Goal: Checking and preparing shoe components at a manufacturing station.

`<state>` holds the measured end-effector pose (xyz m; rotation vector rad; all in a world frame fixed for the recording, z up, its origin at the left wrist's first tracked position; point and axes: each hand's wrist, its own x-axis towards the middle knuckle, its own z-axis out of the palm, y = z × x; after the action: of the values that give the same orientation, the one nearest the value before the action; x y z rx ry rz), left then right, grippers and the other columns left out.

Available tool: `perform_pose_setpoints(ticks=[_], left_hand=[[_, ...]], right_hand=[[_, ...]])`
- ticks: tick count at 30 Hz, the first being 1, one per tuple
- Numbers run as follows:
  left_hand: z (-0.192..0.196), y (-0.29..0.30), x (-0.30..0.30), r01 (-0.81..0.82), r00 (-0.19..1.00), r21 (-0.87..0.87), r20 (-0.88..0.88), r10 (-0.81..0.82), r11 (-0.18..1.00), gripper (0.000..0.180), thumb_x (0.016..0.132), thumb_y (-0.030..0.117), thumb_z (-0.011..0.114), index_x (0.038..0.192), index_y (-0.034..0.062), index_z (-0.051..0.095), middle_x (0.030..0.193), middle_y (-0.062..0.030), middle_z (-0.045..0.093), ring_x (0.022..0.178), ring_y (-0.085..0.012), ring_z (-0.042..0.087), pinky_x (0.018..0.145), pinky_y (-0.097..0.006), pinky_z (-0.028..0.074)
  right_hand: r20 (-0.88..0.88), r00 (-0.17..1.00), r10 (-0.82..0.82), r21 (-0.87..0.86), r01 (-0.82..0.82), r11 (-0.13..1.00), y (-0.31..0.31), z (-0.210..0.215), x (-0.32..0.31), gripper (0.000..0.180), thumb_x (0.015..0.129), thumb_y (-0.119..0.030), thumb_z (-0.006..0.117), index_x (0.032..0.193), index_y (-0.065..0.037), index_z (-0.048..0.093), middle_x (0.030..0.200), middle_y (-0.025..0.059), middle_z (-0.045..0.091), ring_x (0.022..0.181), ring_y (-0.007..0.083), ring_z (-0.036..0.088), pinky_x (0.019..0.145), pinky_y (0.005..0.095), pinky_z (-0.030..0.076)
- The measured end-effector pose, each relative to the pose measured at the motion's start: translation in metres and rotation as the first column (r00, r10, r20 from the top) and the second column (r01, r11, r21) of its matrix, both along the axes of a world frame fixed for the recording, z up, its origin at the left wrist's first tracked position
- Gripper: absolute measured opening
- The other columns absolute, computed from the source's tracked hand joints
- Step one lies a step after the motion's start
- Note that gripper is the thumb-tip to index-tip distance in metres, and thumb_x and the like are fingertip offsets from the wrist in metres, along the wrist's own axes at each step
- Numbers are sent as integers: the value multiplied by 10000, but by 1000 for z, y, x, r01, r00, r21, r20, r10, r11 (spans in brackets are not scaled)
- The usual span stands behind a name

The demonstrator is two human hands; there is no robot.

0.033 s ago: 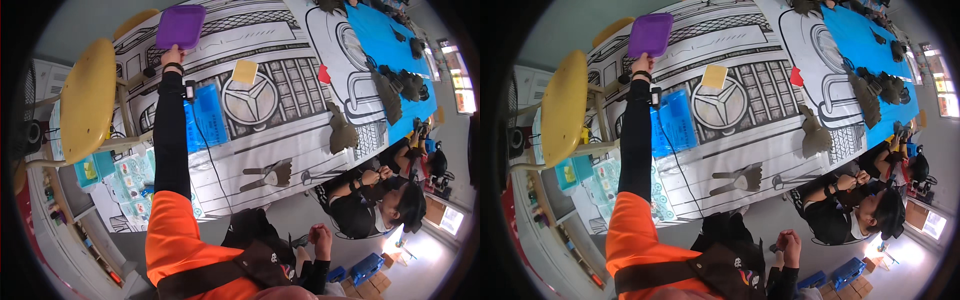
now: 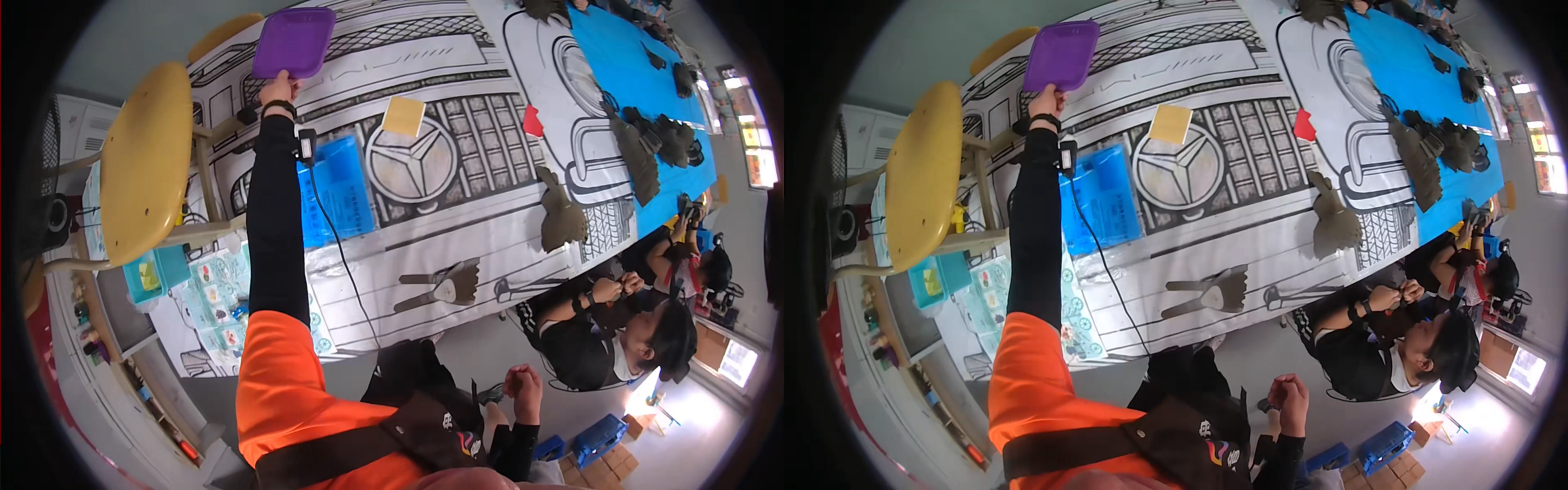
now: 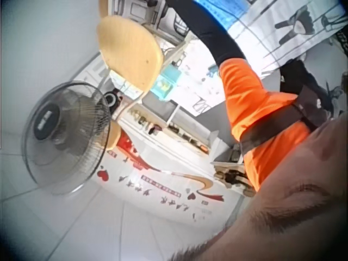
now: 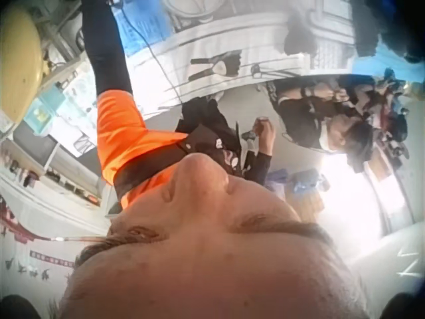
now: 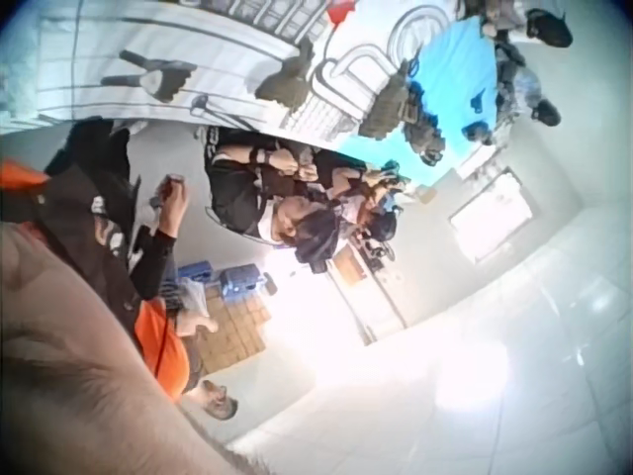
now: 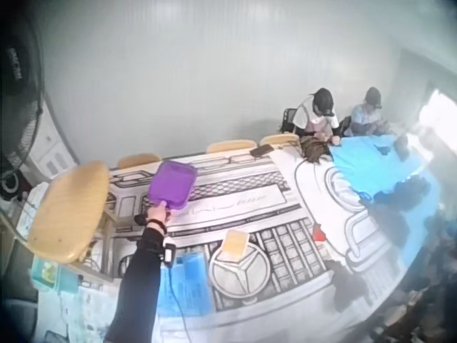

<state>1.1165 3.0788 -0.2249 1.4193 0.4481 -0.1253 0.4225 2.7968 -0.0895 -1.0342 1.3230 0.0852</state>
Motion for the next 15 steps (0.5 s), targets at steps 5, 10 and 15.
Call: perform_pose_setpoints(ticks=[5,10,15], left_hand=[[-27,32,-9,307,930,-39,-199,-309,951,281,871,294,576,846,14,572,720,-93,637,537,-138,572,408,-226,357],[-52,72,-180,491,837,853,-406,-367,178,469,797,540,508,976,135,661,844,-221,625,821,-375,610,715,-457,487],[-64,77,-309,434,866,879,-467,180,198,602,638,518,720,977,36,595,984,-152,589,933,-340,579,774,-464,473]], right_hand=[[46,996,74,36,-75,996,7,-5,26,150,832,-59,374,817,-41,523,665,60,545,505,154,525,450,241,392],[94,990,105,23,-107,994,11,5,41,156,840,-65,370,827,-37,524,656,61,548,480,146,520,423,229,347],[93,980,177,-3,-177,984,16,8,53,158,837,-59,372,825,-29,527,652,65,548,480,131,520,418,207,337]])
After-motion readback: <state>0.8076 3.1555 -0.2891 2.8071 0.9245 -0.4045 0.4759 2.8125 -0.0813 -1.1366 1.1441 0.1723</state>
